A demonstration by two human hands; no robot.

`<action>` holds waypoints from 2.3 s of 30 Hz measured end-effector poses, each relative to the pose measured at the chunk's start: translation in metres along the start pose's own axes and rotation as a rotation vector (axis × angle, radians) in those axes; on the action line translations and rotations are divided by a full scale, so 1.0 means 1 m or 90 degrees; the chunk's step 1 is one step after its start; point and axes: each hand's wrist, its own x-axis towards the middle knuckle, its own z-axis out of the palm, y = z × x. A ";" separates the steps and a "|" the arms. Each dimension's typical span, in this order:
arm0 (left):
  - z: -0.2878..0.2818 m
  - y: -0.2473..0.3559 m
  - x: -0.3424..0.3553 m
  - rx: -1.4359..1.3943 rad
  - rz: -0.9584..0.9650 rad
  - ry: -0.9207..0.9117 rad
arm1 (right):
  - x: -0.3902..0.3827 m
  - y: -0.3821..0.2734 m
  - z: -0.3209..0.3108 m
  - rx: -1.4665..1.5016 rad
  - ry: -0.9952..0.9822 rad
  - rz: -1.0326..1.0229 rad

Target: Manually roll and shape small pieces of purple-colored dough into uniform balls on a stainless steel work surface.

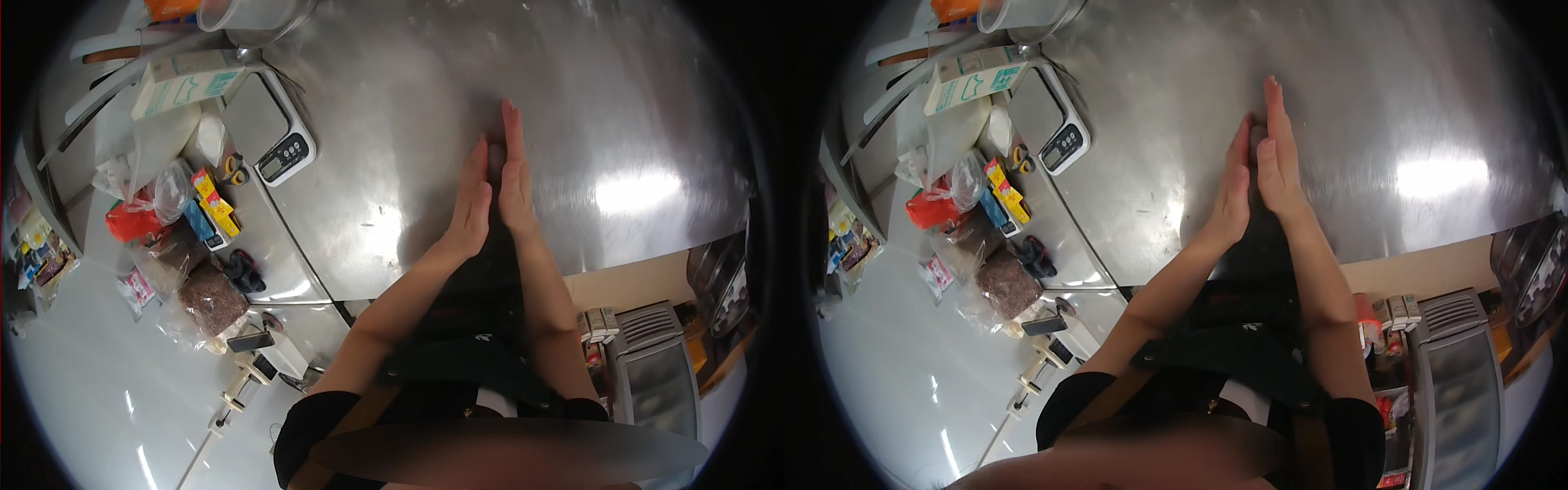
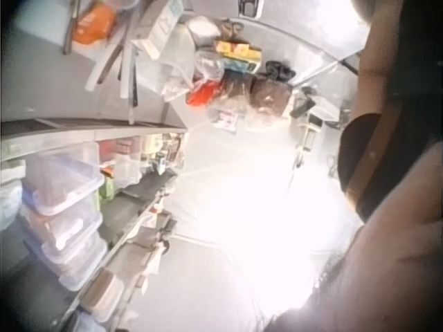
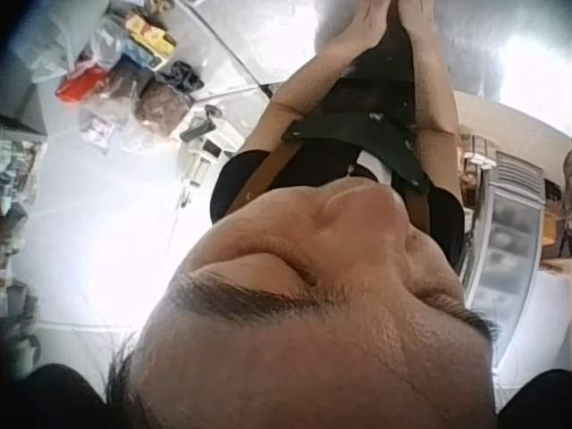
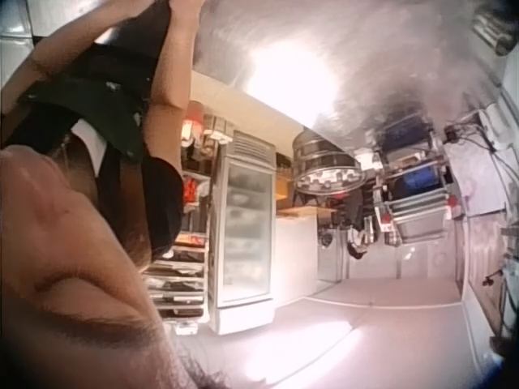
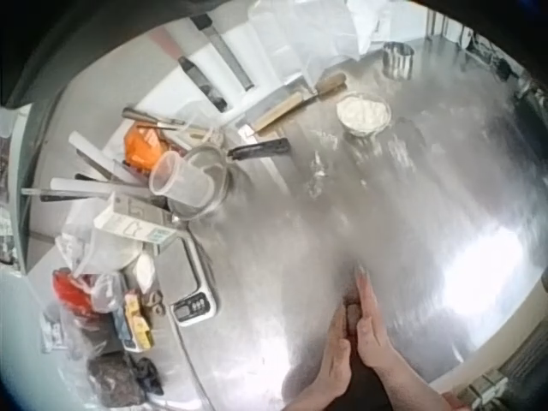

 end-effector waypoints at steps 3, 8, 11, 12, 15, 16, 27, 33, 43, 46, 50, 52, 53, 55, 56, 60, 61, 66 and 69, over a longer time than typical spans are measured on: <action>-0.010 0.003 0.001 -0.052 -0.058 0.027 | -0.013 -0.010 -0.001 0.001 -0.009 0.009; -0.004 -0.009 0.007 0.059 0.067 -0.035 | -0.014 -0.006 0.011 -0.018 0.026 0.029; 0.000 0.001 -0.010 -0.018 -0.048 -0.003 | -0.011 -0.006 -0.001 0.010 0.023 0.028; -0.003 0.003 -0.010 -0.052 -0.094 0.005 | -0.012 -0.006 -0.002 0.019 0.021 0.021; -0.016 0.013 0.013 -0.031 -0.079 -0.015 | -0.032 -0.002 0.012 0.028 0.047 0.002; -0.018 -0.005 0.014 0.019 -0.040 -0.138 | -0.037 -0.002 0.015 0.034 0.057 -0.009; -0.014 -0.004 0.018 0.142 0.050 -0.158 | -0.024 -0.003 0.013 -0.100 0.060 -0.075; -0.012 -0.007 0.015 0.104 0.039 -0.117 | -0.028 -0.005 0.002 0.000 0.089 -0.027; -0.025 -0.025 0.008 0.026 -0.031 -0.058 | -0.006 -0.005 0.016 0.025 -0.003 -0.036; -0.032 -0.028 0.019 -0.011 -0.043 -0.052 | -0.006 0.005 0.017 0.007 -0.002 -0.008; -0.037 -0.025 0.017 -0.062 -0.078 -0.033 | -0.009 -0.005 0.013 0.049 0.045 0.031; -0.036 -0.023 0.022 -0.092 -0.089 -0.030 | -0.013 -0.008 0.018 0.052 0.074 0.001; -0.030 -0.023 0.024 -0.111 -0.095 -0.035 | -0.012 -0.006 0.020 0.046 0.079 -0.001; -0.012 -0.014 0.017 -0.017 0.016 -0.061 | -0.008 0.002 0.021 -0.150 0.021 -0.095; -0.008 -0.012 0.016 -0.009 -0.001 -0.020 | -0.002 0.000 0.016 -0.128 0.018 -0.072; -0.008 -0.025 0.013 -0.042 -0.054 0.089 | -0.004 0.006 0.006 -0.186 0.037 -0.032; -0.011 -0.030 0.014 -0.065 -0.067 0.104 | -0.015 0.007 0.011 -0.214 0.074 -0.031; -0.012 -0.023 0.018 -0.019 -0.029 0.006 | -0.017 0.012 0.032 -0.084 0.076 0.021; -0.015 -0.025 0.008 -0.108 -0.076 0.034 | -0.008 0.009 0.024 -0.081 0.055 0.001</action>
